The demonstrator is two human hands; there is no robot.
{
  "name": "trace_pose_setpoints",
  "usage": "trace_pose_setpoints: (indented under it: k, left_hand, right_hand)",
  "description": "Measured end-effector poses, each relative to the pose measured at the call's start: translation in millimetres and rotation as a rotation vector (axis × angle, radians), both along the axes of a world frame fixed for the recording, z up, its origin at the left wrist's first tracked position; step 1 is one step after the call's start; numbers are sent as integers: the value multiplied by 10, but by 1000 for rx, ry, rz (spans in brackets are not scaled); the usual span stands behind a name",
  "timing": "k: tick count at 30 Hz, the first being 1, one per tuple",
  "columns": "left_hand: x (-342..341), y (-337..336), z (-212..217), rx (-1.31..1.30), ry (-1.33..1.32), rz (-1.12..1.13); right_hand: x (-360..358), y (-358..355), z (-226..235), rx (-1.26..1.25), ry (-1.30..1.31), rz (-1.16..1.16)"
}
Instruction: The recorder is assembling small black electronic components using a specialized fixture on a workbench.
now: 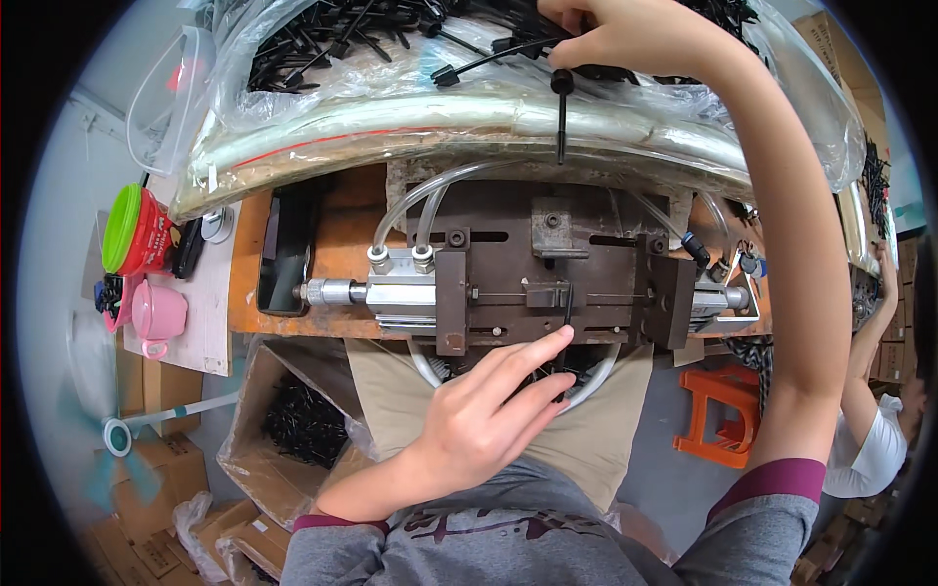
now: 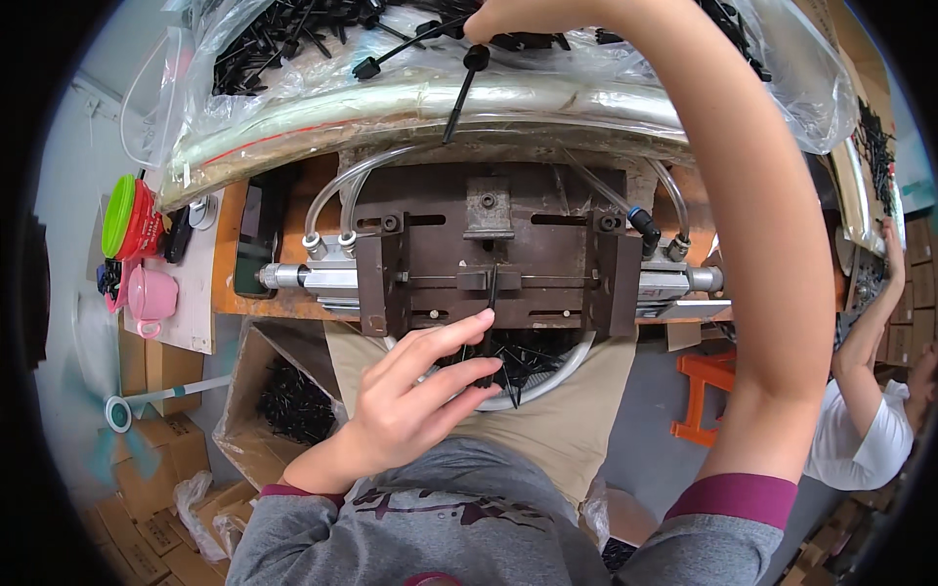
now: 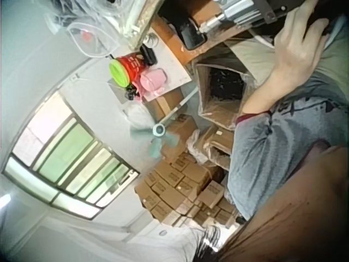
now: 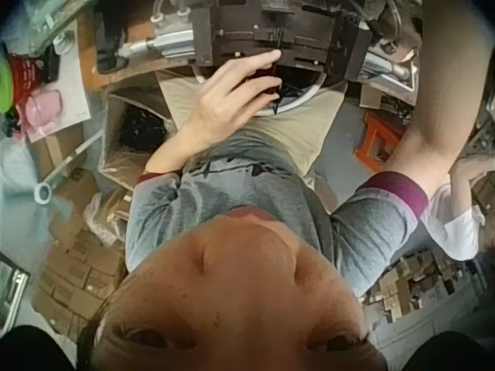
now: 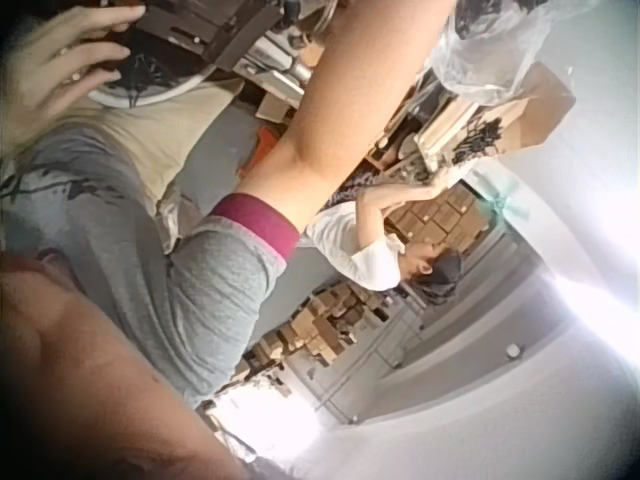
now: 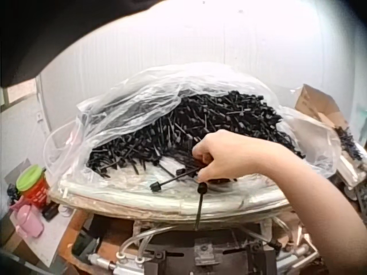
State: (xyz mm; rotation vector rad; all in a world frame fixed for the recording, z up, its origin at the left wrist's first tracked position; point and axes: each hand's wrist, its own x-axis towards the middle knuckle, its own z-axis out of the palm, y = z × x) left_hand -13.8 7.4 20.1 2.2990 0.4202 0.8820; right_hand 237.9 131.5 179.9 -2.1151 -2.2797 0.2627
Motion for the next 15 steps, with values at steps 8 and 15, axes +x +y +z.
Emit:
trace_pose_setpoints:
  k: [8,15]
  left_hand:
    - [88,-32,-168,203,59,112]
    - [156,-23,-122,335,152,174]
  right_hand:
    - [30,-341,-34,249,129,74]
    - [-93,-483,-146,450,155,-13]
